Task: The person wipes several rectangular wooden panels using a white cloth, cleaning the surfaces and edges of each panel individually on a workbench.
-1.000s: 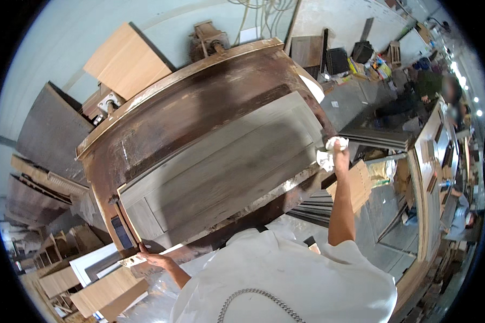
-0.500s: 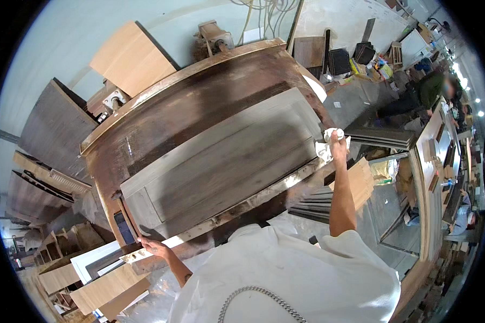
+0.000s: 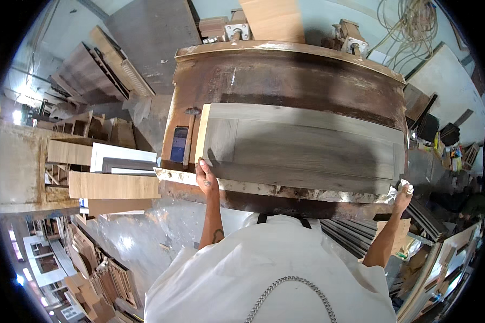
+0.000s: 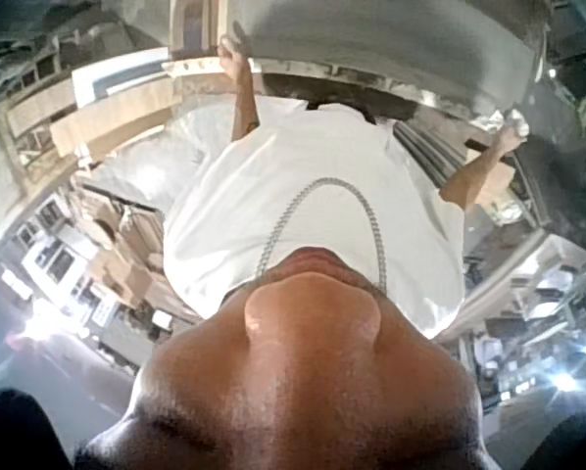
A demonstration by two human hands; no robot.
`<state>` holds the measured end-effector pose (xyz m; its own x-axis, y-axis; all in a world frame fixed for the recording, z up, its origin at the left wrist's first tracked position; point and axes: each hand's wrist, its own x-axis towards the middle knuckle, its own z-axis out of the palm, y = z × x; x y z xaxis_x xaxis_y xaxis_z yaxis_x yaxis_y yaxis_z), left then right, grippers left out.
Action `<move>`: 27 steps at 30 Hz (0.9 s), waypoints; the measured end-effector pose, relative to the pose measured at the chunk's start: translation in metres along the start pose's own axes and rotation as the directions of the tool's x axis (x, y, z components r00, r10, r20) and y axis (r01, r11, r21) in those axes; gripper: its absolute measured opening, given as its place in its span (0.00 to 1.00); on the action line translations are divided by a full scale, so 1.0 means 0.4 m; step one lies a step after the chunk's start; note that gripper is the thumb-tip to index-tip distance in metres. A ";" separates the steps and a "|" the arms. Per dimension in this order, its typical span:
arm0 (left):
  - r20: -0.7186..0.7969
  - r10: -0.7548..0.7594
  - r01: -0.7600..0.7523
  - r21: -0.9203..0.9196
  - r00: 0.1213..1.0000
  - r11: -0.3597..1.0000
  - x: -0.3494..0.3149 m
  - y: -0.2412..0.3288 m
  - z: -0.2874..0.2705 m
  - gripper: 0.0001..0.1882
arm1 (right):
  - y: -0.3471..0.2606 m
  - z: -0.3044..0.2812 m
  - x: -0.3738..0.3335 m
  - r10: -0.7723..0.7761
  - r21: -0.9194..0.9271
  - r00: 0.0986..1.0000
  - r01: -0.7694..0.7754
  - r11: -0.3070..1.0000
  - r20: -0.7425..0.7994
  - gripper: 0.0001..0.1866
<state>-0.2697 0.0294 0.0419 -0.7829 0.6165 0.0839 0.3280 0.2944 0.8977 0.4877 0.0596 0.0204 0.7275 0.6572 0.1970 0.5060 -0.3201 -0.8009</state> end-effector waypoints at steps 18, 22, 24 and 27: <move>0.237 0.236 -0.320 0.429 0.942 0.845 0.036 -0.112 -0.018 0.30 | -0.220 -0.314 -0.287 -0.034 -0.211 0.930 -0.047 0.976 -0.366 0.19; 0.217 0.270 -0.310 0.177 0.938 0.934 0.081 -0.093 -0.027 0.27 | 0.044 -0.518 -0.406 0.455 0.657 0.767 -0.059 0.752 -0.452 0.13; 0.279 0.277 -0.307 0.070 0.919 0.949 0.088 -0.030 0.013 0.26 | 0.148 -0.606 -0.490 0.753 0.841 0.604 -0.241 0.485 -0.261 0.12; 0.438 0.319 -0.307 -0.099 0.841 0.946 -0.060 0.099 0.183 0.24 | 0.492 -0.719 -0.647 0.896 0.896 0.435 -0.357 0.263 -0.089 0.14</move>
<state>-0.1993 0.0796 0.0438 -0.3219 0.9319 0.1673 0.4985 0.0167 0.8667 0.5323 -0.3698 -0.0258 0.8114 -0.0616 -0.5812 -0.5419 0.2932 -0.7876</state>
